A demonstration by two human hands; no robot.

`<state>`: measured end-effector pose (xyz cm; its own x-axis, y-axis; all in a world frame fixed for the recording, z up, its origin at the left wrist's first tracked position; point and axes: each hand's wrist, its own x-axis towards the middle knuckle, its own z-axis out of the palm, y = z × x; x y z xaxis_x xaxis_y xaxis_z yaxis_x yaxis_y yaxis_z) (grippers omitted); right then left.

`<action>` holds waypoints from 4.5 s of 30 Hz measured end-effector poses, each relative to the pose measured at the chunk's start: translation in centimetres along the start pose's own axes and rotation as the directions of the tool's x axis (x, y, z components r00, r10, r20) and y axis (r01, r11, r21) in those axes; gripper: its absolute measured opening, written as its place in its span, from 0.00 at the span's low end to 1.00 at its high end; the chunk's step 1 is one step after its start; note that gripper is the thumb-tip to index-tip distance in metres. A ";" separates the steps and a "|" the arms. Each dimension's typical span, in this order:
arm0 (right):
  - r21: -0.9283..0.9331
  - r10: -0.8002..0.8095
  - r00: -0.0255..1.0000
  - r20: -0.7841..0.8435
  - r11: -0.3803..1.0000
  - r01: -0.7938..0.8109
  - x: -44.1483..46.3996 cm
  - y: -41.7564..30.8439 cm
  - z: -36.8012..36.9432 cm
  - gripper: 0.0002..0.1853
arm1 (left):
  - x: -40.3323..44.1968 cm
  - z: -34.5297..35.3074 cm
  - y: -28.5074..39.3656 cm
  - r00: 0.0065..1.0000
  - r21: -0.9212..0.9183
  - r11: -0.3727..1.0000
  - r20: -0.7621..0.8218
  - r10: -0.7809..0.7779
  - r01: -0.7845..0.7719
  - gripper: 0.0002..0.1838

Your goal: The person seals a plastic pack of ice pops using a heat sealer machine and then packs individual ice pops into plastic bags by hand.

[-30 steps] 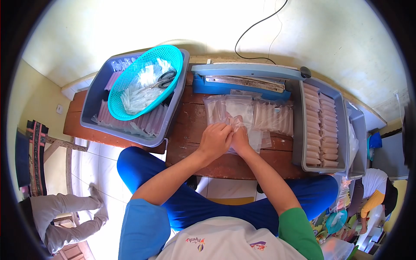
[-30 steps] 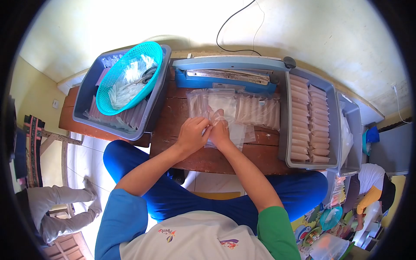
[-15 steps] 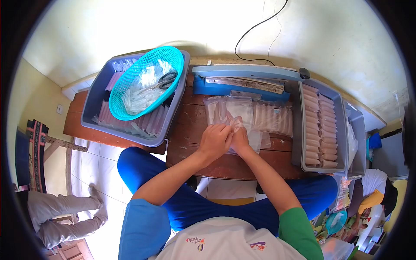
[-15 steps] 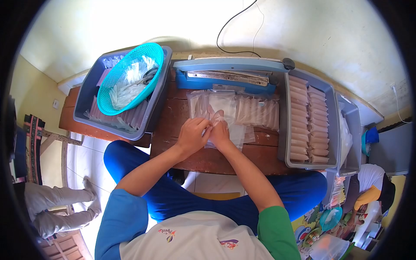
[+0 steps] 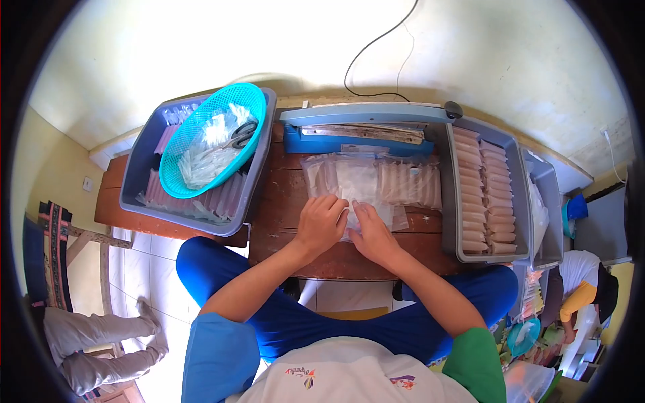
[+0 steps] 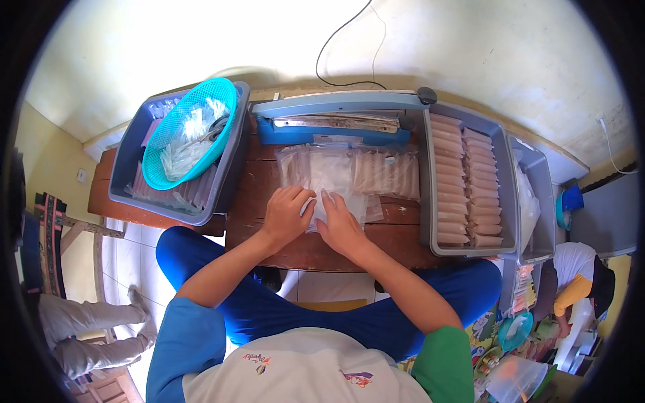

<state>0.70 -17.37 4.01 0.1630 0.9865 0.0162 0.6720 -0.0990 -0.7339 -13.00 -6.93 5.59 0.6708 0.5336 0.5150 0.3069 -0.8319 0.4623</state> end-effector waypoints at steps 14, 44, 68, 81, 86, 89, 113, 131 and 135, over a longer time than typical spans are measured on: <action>-0.090 -0.055 0.986 -0.156 0.995 0.041 -4.7 0.5 -12.1 0.13 | 3.1 0.7 3.0 1.000 -0.051 0.999 0.024 -0.005 0.007 0.04; -0.206 0.179 0.796 -0.578 0.912 -0.355 0.8 18.1 -24.0 0.18 | 21.8 18.3 10.7 0.964 -0.114 0.969 0.129 0.232 -0.218 0.10; 0.178 0.159 0.603 -0.782 0.984 -0.030 2.4 16.5 -25.4 0.20 | 23.5 21.1 10.4 0.961 -0.095 0.967 0.125 0.247 -0.236 0.14; 0.434 0.131 0.775 -0.618 0.879 0.197 2.2 9.4 -19.6 0.14 | 17.2 11.3 10.1 0.936 -0.585 0.746 0.321 -0.146 0.317 0.17; 0.432 0.121 0.844 -0.523 0.891 0.140 1.9 7.7 -15.5 0.07 | 13.2 8.3 6.5 0.783 -0.700 0.374 0.605 -0.141 0.608 0.15; 0.526 0.140 0.881 -0.453 0.840 0.137 1.5 6.2 -12.8 0.06 | 10.5 6.6 5.0 0.759 -0.680 0.359 0.631 -0.159 0.640 0.15; 0.626 0.033 0.989 0.142 0.771 -0.115 -2.6 1.9 -4.6 0.09 | 0.0 -0.4 0.1 0.937 0.045 0.999 0.349 0.005 -0.022 0.17; 0.219 -0.140 0.981 0.133 0.970 0.109 -3.4 1.1 -0.7 0.22 | 0.4 0.3 -1.3 0.990 -0.111 0.991 0.125 -0.062 0.076 0.05; 0.176 -0.083 0.997 -0.008 0.981 0.083 -2.5 0.1 0.3 0.23 | 0.3 0.3 -1.2 0.993 -0.110 0.993 0.116 -0.035 0.048 0.04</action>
<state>0.18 -19.83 3.70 0.1124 0.9903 0.0821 0.5458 0.0075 -0.8379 -12.97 -5.78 5.00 0.7333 0.5412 0.4116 0.2624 -0.7837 0.5630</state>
